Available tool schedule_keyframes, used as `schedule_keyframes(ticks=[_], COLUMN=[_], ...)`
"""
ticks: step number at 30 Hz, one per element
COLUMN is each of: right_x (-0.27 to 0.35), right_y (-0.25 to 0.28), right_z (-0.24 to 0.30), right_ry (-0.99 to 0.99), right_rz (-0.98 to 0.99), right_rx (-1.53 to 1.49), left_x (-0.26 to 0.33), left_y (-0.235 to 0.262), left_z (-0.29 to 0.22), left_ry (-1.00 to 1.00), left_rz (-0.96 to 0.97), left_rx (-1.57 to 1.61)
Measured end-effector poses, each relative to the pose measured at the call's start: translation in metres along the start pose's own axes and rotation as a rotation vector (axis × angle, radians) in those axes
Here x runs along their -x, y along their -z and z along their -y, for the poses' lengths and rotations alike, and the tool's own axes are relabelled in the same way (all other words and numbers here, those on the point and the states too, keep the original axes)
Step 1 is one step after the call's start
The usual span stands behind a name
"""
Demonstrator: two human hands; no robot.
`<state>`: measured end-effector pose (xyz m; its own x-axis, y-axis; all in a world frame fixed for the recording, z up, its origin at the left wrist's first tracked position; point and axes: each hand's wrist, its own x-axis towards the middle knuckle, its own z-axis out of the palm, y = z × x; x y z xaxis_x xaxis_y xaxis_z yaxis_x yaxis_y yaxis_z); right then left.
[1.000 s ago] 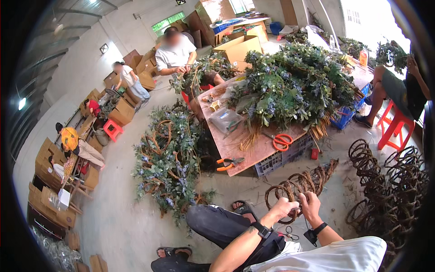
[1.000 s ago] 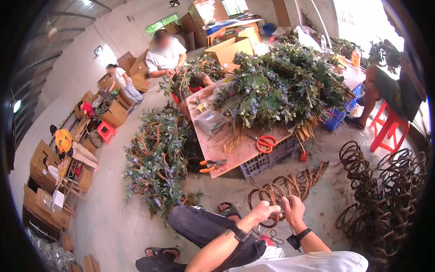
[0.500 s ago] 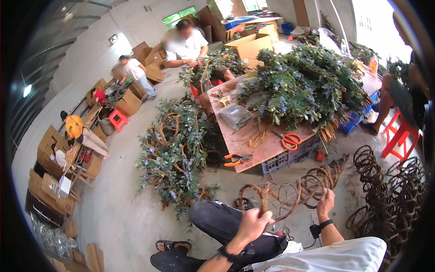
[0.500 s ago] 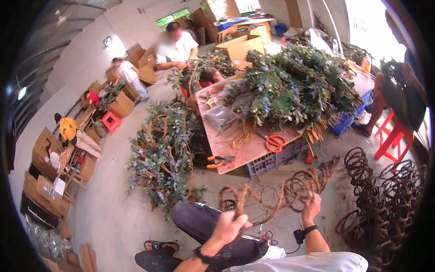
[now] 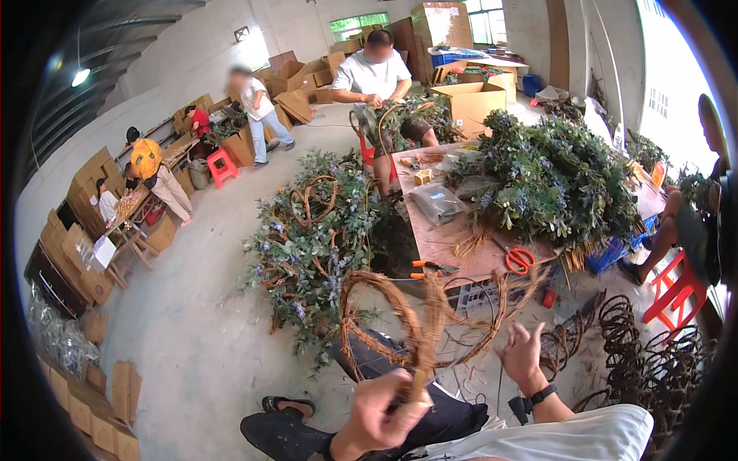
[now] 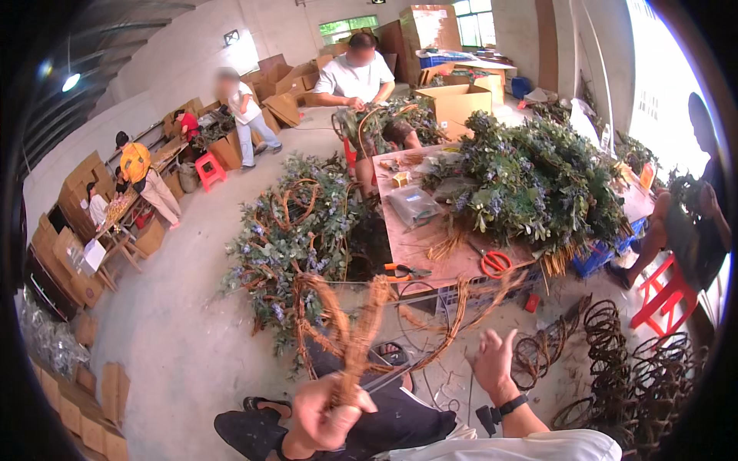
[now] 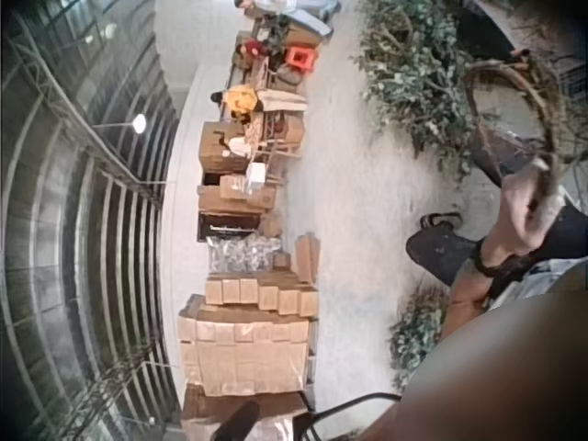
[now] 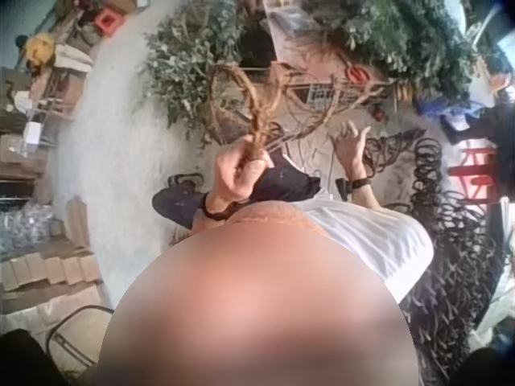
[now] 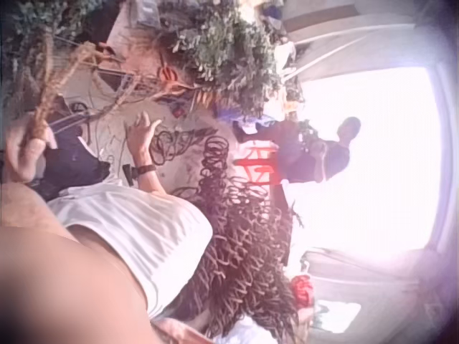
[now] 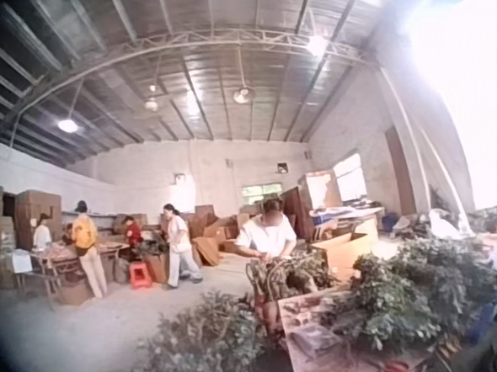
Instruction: The person is assembling decorative greenery and floral arrangements using vine bases, faux leaves, and pine cones.
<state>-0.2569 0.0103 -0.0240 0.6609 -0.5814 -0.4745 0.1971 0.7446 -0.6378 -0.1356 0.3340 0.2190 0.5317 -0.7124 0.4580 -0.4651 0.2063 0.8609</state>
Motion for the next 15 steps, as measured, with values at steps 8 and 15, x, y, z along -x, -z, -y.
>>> schedule_keyframes(ticks=[8, 15], right_x=[0.060, 0.071], right_y=[-0.154, -0.306], right_z=[0.081, 0.034], right_ry=[0.321, 0.592], right_rz=[0.556, 0.732], right_rx=[-0.376, -0.145], left_x=[0.065, 0.095], left_y=[0.057, 0.088], left_z=[0.084, 0.112], left_ry=[0.096, 0.336], left_rz=[-0.792, -0.914], left_rx=[0.393, -0.251])
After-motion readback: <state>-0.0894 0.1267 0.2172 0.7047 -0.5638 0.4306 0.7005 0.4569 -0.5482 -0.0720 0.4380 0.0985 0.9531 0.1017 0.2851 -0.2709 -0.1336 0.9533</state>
